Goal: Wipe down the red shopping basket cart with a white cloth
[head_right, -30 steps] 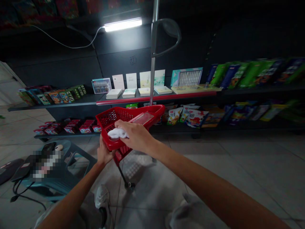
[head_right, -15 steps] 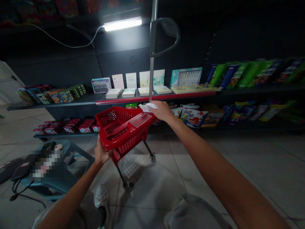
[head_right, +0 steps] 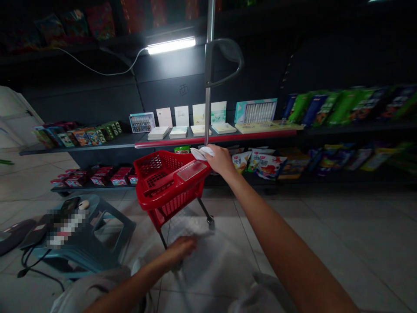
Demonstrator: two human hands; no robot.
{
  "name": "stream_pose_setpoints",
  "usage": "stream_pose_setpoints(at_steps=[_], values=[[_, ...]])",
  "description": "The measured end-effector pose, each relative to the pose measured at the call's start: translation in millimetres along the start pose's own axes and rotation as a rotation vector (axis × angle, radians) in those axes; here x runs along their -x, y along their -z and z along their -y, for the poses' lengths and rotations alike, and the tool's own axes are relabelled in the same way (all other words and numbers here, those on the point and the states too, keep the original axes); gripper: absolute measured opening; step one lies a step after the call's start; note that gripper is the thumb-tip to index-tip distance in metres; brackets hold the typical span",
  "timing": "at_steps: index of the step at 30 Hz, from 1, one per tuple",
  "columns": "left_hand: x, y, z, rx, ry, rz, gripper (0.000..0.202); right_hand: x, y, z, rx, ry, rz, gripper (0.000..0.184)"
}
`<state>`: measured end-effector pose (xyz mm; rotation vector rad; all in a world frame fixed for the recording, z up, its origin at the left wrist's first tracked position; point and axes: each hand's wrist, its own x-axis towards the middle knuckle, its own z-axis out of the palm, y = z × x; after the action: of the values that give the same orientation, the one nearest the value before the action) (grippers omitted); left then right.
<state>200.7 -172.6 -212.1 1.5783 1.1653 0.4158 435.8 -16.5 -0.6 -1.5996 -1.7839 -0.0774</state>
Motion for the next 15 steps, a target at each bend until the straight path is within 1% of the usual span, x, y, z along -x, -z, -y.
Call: stream_pose_setpoints(at_steps=[1,2,3,4,5,6,7,8,9,10,11,13,15], values=[[10.7,-3.2,-20.9,0.015,-0.044,0.132,0.035,1.0,-0.4,1.5,-0.005,-0.003,-0.009,0.034],[22.2,-4.5,-43.9,-0.024,-0.137,0.155,0.035,2.3,-0.8,3.2,-0.011,-0.004,-0.020,0.034],[33.8,-3.8,-67.7,-0.120,-0.272,0.106,0.033,4.0,-1.5,5.2,-0.017,-0.004,-0.033,0.034],[44.6,-1.3,-91.1,-0.229,-0.413,-0.002,0.030,5.9,-2.2,7.4,-0.022,-0.004,-0.047,0.033],[54.0,2.7,-112.8,-0.318,-0.574,-0.133,0.029,7.9,-3.0,9.5,-0.025,-0.002,-0.059,0.033],[61.4,8.1,-131.9,-0.399,-0.741,-0.238,0.029,10.1,-3.8,11.6,-0.027,0.003,-0.067,0.033],[66.6,14.4,-147.9,-0.479,-0.869,-0.358,0.029,12.2,-4.5,13.7,-0.030,0.010,-0.074,0.032],[69.5,21.3,-160.5,-0.552,-0.943,-0.486,0.028,14.3,-5.1,15.6,-0.034,0.021,-0.077,0.032],[70.3,28.4,-169.8,-0.618,-0.962,-0.602,0.029,16.5,-5.5,17.4,-0.039,0.037,-0.078,0.032],[69.3,35.5,-176.4,-0.676,-0.938,-0.705,0.032,18.8,-5.6,19.2,-0.042,0.055,-0.078,0.032],[66.9,42.1,-180.5,-0.729,-0.887,-0.787,0.036,21.3,-5.5,21.1,-0.044,0.073,-0.077,0.032],[60.3,53.9,-184.2,-0.811,-0.764,-0.902,0.042,27.6,-4.2,25.5,-0.036,0.098,-0.079,0.031],[54.4,63.1,-184.4,-0.861,-0.684,-0.960,0.045,36.1,-2.0,30.8,-0.019,0.119,-0.084,0.031]])
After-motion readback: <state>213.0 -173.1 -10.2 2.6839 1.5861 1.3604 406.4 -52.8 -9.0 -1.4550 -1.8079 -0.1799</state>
